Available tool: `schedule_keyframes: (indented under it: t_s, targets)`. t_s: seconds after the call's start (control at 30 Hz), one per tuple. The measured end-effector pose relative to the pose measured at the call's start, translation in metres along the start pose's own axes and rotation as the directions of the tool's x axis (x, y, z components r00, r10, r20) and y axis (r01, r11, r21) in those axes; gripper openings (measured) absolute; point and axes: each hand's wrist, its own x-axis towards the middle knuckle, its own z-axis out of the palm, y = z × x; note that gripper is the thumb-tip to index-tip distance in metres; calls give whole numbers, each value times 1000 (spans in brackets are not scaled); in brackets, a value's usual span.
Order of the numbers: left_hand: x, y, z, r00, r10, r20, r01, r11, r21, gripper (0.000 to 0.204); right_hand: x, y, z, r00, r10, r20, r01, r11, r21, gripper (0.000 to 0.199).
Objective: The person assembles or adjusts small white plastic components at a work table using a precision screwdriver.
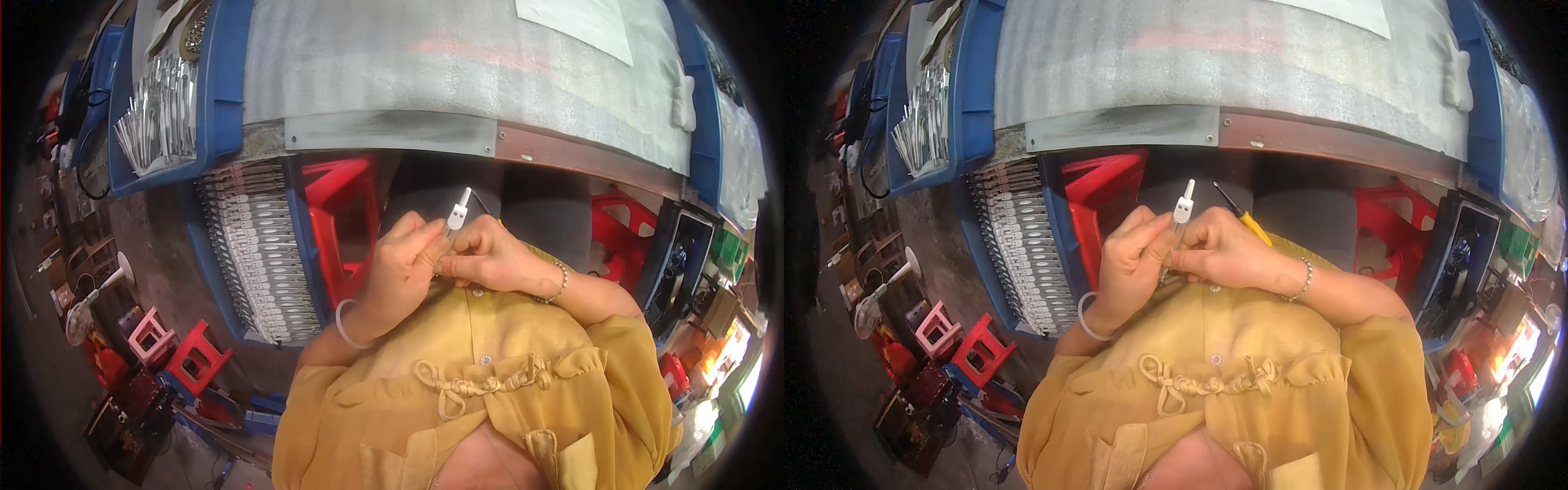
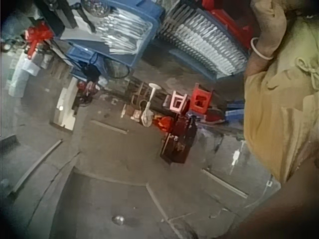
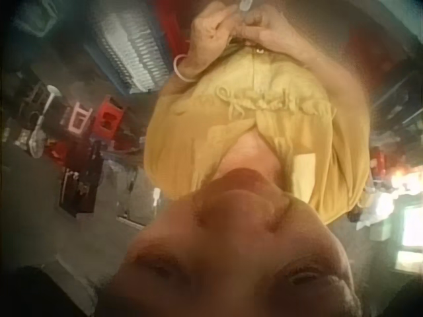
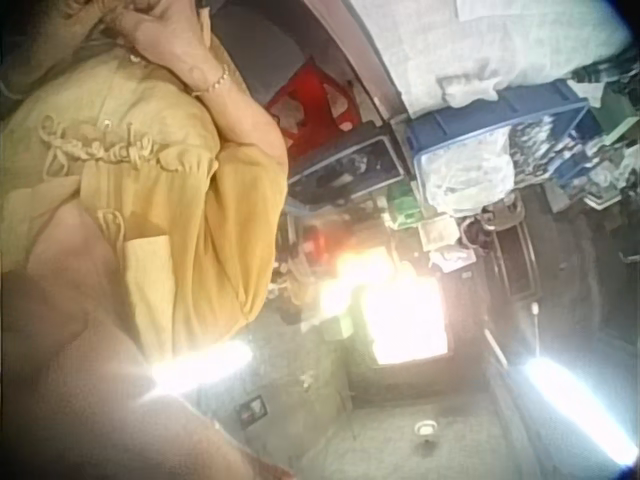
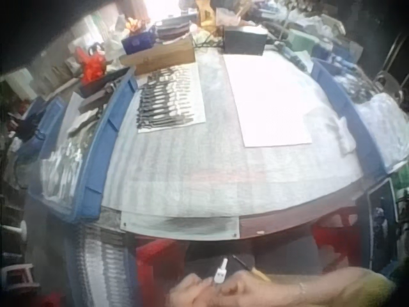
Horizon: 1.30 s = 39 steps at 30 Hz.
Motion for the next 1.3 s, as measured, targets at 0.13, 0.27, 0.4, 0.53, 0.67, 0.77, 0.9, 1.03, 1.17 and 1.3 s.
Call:
schedule_keyframes:
  t_s: [0.13,0.27,0.4,0.53,0.67,0.77,0.9,1.03,1.17,1.3]
  targets:
    - [0,-1,-7,999,24,39,-26,999,32,17,0,-1,1,1000,24,0,-24,999,-30,25]
    - [-1,3,-9,998,11,54,-13,999,36,18,0,-4,1,999,22,29,-21,999,-44,23]
    - [-2,2,-11,995,-5,97,0,999,53,20,1,7,2,999,-34,25,34,999,3,21]
    - [-2,4,-13,993,-32,112,27,999,44,20,-1,-1,0,999,-4,43,5,999,-45,20]
    - [-2,3,-13,992,-28,124,22,999,43,18,0,2,0,999,14,42,-13,1000,-26,20]
    - [-2,1,-12,992,-27,123,24,999,29,18,-1,1,-1,999,8,53,-7,1000,-23,21]
    - [0,-4,-15,985,-46,164,41,999,30,22,3,12,-4,997,6,76,-9,1000,30,19]
    - [15,-22,-14,804,-399,441,594,506,-625,29,18,10,-15,986,-5,164,-40,962,272,19]
    - [26,-38,-16,756,-190,626,653,162,-740,37,22,16,-20,987,-23,157,-40,922,385,19]
    - [24,-64,-7,746,12,666,660,119,-742,37,7,10,-19,992,-27,124,-15,947,322,21]
